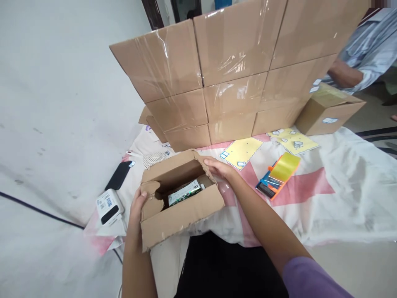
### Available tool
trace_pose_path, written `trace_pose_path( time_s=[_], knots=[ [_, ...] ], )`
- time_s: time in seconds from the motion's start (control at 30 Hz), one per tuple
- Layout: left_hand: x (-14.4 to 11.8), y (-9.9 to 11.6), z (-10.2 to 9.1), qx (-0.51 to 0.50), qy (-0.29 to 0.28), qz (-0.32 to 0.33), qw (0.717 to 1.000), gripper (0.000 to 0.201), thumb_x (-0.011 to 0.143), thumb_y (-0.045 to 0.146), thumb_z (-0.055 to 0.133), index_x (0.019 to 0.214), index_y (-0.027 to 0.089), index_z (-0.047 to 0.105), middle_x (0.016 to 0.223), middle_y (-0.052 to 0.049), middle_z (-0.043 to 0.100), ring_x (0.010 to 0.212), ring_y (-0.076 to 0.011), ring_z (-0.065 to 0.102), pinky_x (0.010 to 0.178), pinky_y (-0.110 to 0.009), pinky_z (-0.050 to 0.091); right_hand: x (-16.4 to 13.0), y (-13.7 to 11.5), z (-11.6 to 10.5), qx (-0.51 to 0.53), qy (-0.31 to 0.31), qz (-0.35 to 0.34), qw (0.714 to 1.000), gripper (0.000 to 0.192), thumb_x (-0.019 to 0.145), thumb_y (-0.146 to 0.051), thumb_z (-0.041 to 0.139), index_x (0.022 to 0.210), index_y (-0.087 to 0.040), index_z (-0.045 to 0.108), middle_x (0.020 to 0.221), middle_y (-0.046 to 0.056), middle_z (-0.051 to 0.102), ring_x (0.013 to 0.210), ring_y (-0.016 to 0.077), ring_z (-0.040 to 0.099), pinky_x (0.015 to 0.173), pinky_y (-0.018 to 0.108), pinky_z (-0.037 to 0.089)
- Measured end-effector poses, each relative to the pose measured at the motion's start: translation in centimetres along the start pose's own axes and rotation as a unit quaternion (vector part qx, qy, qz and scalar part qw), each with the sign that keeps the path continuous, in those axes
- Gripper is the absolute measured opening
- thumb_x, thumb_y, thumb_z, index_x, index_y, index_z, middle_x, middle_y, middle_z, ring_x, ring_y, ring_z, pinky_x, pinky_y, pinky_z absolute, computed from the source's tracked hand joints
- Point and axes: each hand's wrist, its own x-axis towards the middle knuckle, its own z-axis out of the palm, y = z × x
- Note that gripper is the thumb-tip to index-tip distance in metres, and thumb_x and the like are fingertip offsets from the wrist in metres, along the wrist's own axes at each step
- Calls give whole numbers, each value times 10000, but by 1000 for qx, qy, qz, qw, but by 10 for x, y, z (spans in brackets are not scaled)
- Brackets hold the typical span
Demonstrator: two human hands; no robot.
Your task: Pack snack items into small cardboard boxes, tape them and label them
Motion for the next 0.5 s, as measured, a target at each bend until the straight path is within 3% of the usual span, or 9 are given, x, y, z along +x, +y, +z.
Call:
trace_pose_path(
  time_s=[0.07,0.17,0.3,0.4,0.5],
  knots=[
    [4,5,2,-10,-7,-11,1000,727,549,570,805,1135,177,630,954,-66,729,752,-237,677,602,-306,526,-4,-12,-1,28,-17,8,999,385,792,-471,700,1087,-224,685,1063,61,716,1023,223,650,967,375,482],
    [-1,18,11,-19,-17,-11,1000,739,588,517,790,1226,197,601,1087,-65,719,823,-229,677,655,-292,526,-6,-30,1,-15,0,-24,1000,374,777,-305,707,1144,-247,671,1145,44,697,1036,201,641,959,355,478],
    [-22,31,25,-27,-7,51,998,616,763,476,710,1329,297,545,1285,-25,656,1038,-217,659,832,-283,512,-3,-39,11,-103,42,-128,986,297,741,-163,619,1012,-235,716,1090,28,690,1069,198,621,956,332,456],
    [-32,32,31,-21,-8,126,992,391,832,493,662,1154,274,625,1313,-18,628,1202,-216,581,984,-281,444,-2,-36,15,-133,53,-148,979,178,760,-179,550,790,-195,724,1085,54,678,1088,209,611,952,335,439],
    [-29,27,30,-18,-2,151,988,386,845,594,566,960,232,631,1196,-35,641,1177,-238,565,985,-312,437,-8,-38,13,-147,42,-109,982,205,770,-216,528,795,-204,731,1123,58,673,1144,230,586,975,356,430]
  ],
)
